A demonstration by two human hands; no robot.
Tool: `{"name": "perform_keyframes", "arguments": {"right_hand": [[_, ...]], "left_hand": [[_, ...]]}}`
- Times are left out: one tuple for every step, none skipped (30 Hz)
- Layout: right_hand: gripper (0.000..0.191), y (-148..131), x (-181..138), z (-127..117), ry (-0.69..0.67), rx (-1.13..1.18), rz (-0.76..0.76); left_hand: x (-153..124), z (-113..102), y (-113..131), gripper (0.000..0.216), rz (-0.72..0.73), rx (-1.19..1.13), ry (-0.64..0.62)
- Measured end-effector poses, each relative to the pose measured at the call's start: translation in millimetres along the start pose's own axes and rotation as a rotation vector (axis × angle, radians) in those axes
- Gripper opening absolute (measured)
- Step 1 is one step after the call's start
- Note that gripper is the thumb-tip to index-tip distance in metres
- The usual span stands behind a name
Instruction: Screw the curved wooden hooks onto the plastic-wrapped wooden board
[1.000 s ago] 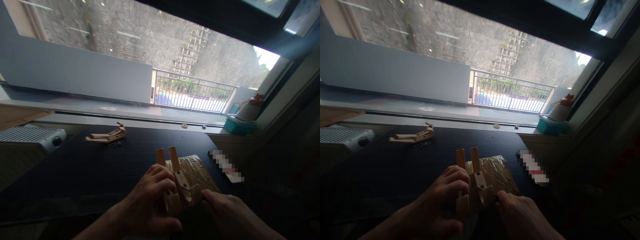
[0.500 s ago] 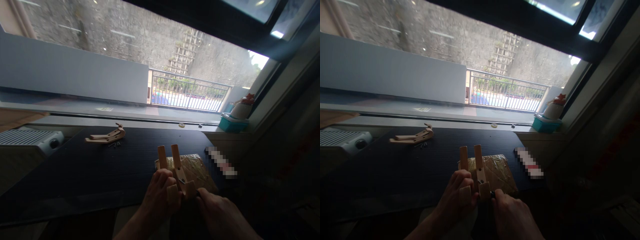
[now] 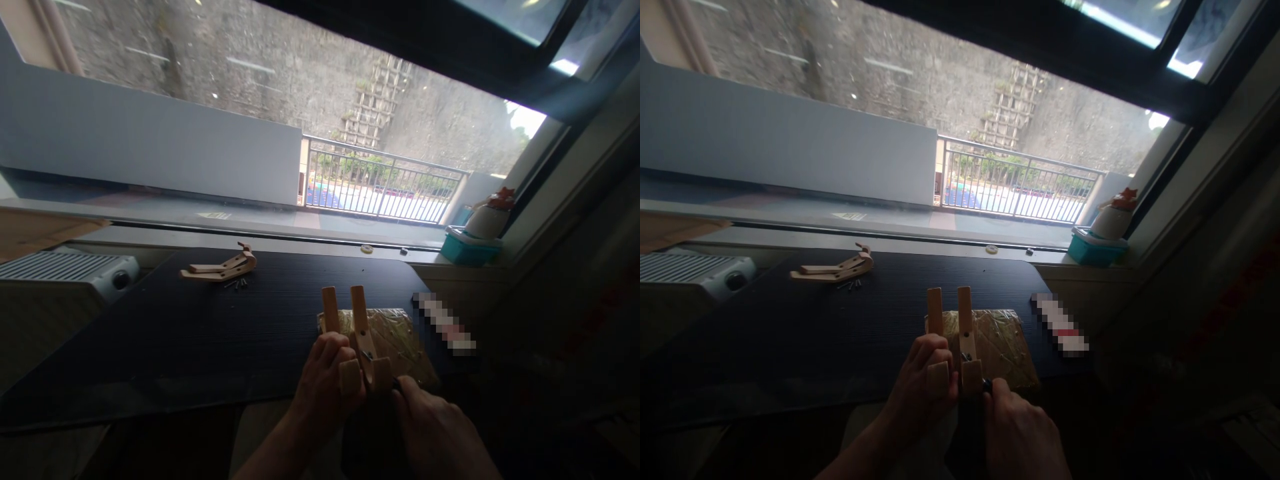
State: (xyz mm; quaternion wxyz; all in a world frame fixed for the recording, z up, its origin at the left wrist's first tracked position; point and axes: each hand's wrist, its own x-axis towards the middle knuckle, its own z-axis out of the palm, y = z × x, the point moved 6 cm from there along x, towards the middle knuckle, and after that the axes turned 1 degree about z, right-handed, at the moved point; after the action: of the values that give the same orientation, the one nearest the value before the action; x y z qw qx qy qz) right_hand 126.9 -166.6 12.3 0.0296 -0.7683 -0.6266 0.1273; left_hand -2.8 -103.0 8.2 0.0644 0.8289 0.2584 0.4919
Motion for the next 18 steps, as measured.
{"name": "perform_keyframes", "arguments": {"right_hand": [[0.029,-1,0,0,-0.004,0.0,0.007],[0.029,-1,-1,0,-0.008,0.003,0.014],[0.029,-2,-2,0,-0.011,0.005,0.022],[0.029,-2,-2,0,-0.01,0.006,0.032],[0.029,-2,-3,-1,-0.007,0.006,0.042],[0.029,-2,-4,-1,-0.003,0.004,0.052],[0.029,-3,-5,-2,0.002,0.002,0.059],[0.03,-3,-5,-2,0.005,0.002,0.065],[0.03,-4,-6,-2,0.007,0.003,0.069],[0.031,-5,-6,-2,0.008,0.007,0.072],[0.031,-6,-7,-1,0.009,0.014,0.078],[0.032,-7,-7,-1,0.013,0.021,0.09],[0.032,-8,-7,0,0.023,0.032,0.103],[0.032,-9,-7,0,0.038,0.049,0.111],[0.032,-10,-8,0,0.057,0.073,0.111],[0.032,-10,-8,-1,0.074,0.105,0.102],[0.032,-9,-8,-1,0.084,0.142,0.083],[0.032,-8,-8,-2,0.082,0.188,0.055]], "left_hand": [[-1,1,-1,0.013,-0.008,-0.005,-0.006],[-1,1,-2,0.012,-0.012,-0.009,-0.012],[-1,1,-2,0.012,-0.012,-0.012,-0.015],[-1,1,-2,0.012,-0.01,-0.013,-0.014],[-1,1,-2,0.013,-0.009,-0.012,-0.012],[-1,0,-1,0.013,-0.006,-0.009,-0.005],[0,-1,-1,0.014,-0.007,-0.007,0.005],[0,-1,0,0.015,-0.011,-0.007,0.014],[0,-1,0,0.015,-0.013,-0.008,0.021],[0,-1,1,0.015,-0.013,-0.009,0.025],[0,0,1,0.016,-0.012,-0.01,0.024],[0,0,1,0.016,-0.013,-0.013,0.021],[1,1,0,0.015,-0.016,-0.019,0.014],[2,1,-2,0.015,-0.023,-0.03,0.002],[3,1,-4,0.014,-0.036,-0.045,-0.012],[4,0,-7,0.012,-0.05,-0.065,-0.031],[6,-1,-10,0.011,-0.058,-0.085,-0.055],[8,-3,-12,0.011,-0.052,-0.101,-0.082]]}}
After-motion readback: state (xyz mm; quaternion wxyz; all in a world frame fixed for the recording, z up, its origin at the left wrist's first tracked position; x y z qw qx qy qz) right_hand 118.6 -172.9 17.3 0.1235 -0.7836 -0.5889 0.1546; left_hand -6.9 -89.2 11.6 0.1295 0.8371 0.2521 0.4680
